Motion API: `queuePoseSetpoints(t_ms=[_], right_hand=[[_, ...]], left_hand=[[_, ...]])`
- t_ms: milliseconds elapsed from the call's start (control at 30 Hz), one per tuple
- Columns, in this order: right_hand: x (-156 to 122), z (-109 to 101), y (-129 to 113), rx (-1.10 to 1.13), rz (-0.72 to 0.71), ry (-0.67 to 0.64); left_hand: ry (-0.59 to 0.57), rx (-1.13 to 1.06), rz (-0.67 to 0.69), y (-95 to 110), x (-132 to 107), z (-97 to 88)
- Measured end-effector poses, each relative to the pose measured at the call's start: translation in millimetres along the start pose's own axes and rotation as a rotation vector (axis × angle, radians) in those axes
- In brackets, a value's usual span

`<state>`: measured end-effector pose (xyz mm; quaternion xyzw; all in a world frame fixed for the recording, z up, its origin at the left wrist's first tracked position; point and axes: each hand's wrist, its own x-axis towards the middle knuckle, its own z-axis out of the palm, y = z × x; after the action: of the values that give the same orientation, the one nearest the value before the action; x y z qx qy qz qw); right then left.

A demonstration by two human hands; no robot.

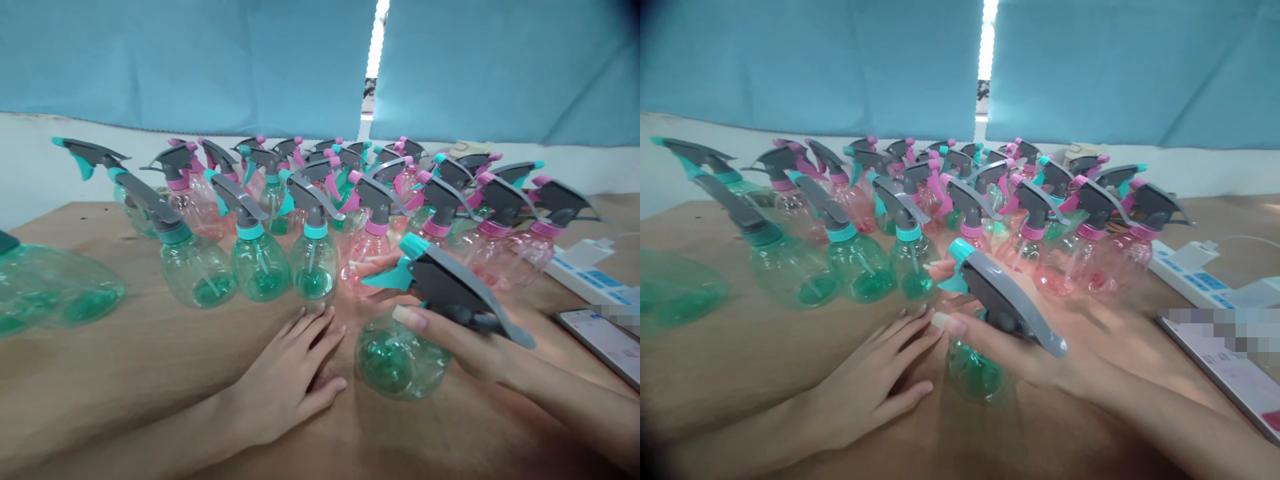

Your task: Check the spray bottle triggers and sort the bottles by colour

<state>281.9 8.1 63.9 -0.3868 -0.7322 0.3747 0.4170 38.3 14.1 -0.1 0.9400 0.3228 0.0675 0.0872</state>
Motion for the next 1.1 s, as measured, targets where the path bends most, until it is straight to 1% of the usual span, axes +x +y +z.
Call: queuePoseSetpoints(t_ms=[67, 133, 333, 467, 700, 867, 1100], right_hand=[[3, 3, -4, 0.091, -0.001, -0.032], [4, 4, -7, 0.119, 0.013, -0.026], [5, 5, -7, 0.061, -0.006, 0.034], [5, 5, -6, 0.060, 0.016, 0.020], [4, 4, -4, 0.085, -0.007, -0.011], [4, 3, 2, 0.094, 0.038, 0.003], [-2, -1, 6, 0.073, 0.064, -0.011]], left_hand=[[-0.003, 0.003, -0.001, 0, 0, -0.1], [-0.004, 0.002, 0.002, 0, 0, 0.0], [0.001, 0.002, 0.014, -1, 0, 1.0], [-0.004, -0.012, 0.005, 0, 1, 0.7], [-0.005, -0.048, -0.007, 0, 1, -1.0], [-0.010, -0.043, -0.009, 0, 0, -1.2], [-0.026, -0.041, -0.015, 1, 1, -1.6]])
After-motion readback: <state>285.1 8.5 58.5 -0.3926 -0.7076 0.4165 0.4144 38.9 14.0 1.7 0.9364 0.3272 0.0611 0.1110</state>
